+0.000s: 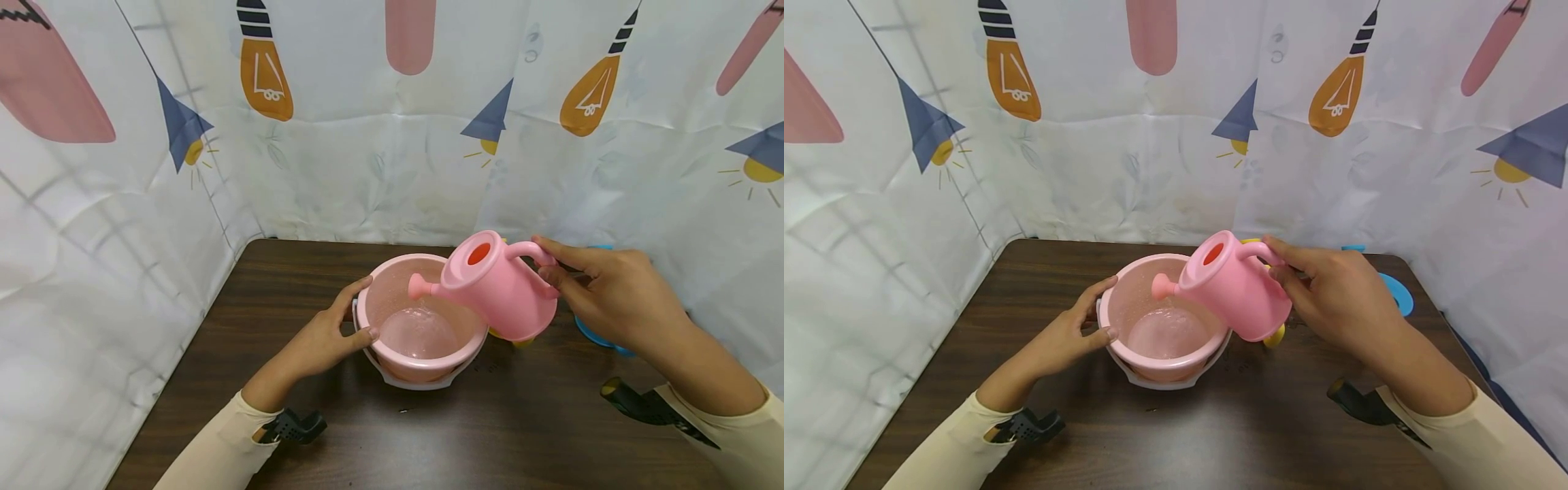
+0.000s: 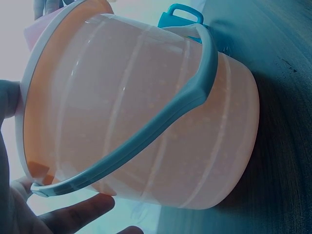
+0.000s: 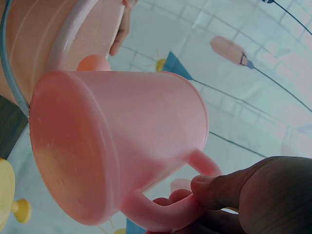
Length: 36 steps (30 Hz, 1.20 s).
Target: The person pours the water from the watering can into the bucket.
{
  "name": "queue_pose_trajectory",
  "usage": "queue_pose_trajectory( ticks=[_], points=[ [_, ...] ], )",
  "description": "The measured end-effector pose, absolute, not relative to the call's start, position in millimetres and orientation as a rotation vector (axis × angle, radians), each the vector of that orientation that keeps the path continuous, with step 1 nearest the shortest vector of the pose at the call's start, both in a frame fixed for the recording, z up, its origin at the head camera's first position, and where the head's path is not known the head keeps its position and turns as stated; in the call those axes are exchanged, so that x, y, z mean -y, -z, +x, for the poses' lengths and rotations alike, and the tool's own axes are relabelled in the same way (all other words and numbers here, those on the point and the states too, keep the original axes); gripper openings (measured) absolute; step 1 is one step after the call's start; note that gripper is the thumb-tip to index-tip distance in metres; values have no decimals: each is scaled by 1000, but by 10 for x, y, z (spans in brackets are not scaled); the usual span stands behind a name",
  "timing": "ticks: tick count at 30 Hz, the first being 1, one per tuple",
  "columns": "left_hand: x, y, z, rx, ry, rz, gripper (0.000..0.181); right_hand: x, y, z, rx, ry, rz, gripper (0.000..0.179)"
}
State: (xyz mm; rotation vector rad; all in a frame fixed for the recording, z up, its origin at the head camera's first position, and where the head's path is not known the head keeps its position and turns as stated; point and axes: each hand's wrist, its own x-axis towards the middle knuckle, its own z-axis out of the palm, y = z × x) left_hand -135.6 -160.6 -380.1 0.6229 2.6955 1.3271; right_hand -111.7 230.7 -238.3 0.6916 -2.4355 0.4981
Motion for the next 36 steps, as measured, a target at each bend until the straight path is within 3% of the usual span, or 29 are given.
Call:
queue_pose_trajectory(
  ticks=[36],
  points=[
    [1612,3802,-1347,-2678,-1332,633,83,-2302,2384,-1131,2425,-514,704,44]
  ],
)
